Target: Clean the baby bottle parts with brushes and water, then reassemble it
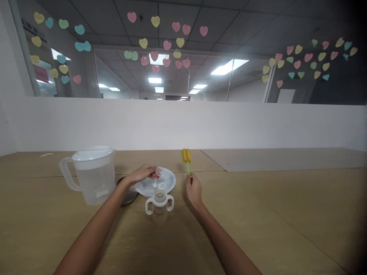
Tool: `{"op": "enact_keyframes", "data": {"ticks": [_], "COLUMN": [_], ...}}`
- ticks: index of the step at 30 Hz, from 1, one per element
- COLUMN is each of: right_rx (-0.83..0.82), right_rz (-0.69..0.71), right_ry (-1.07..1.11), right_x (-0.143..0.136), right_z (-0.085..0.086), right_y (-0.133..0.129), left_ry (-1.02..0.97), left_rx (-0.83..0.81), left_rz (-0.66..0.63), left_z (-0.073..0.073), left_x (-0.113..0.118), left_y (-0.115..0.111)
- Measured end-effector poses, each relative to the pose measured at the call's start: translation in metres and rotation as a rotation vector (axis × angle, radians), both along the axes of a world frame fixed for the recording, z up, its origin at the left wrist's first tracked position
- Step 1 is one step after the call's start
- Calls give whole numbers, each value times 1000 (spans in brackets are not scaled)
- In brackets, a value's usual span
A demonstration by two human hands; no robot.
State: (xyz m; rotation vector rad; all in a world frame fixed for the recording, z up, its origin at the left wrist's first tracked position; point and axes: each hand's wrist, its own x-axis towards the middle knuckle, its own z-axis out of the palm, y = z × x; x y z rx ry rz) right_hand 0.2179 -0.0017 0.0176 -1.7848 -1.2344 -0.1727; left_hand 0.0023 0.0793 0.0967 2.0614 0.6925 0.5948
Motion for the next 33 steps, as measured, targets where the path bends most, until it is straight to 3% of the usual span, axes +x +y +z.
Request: {"op": "enact_keyframes", "data": {"ticks": [4,7,10,16,23,27,33], "right_rx": [288,211,163,242,461,316,116], "right_rz": [190,282,280,329,361,285,148], "right_ry": [-82,-188,-260,-314,-371,-377,-339], "right_x": [-16,-28,-34,-33,-31,-30,-26], "right_z": [4,2,-2,-4,-8,-9,-8], "right_y": [-9,-15,-17,-17,-16,-12,-8], "left_ry": [-220,-290,-279,-284,-126,-56,54], "left_rx": [17,100,271,578,662,627,582], "left_rz": [52,174,339,558,578,493,499], "left_z": [7,10,12,16,22,27,28], "left_x": [3,5,6,4,0,2,-2], "left_y": [-4,-4,-6,-10,-18,-28,-24]}}
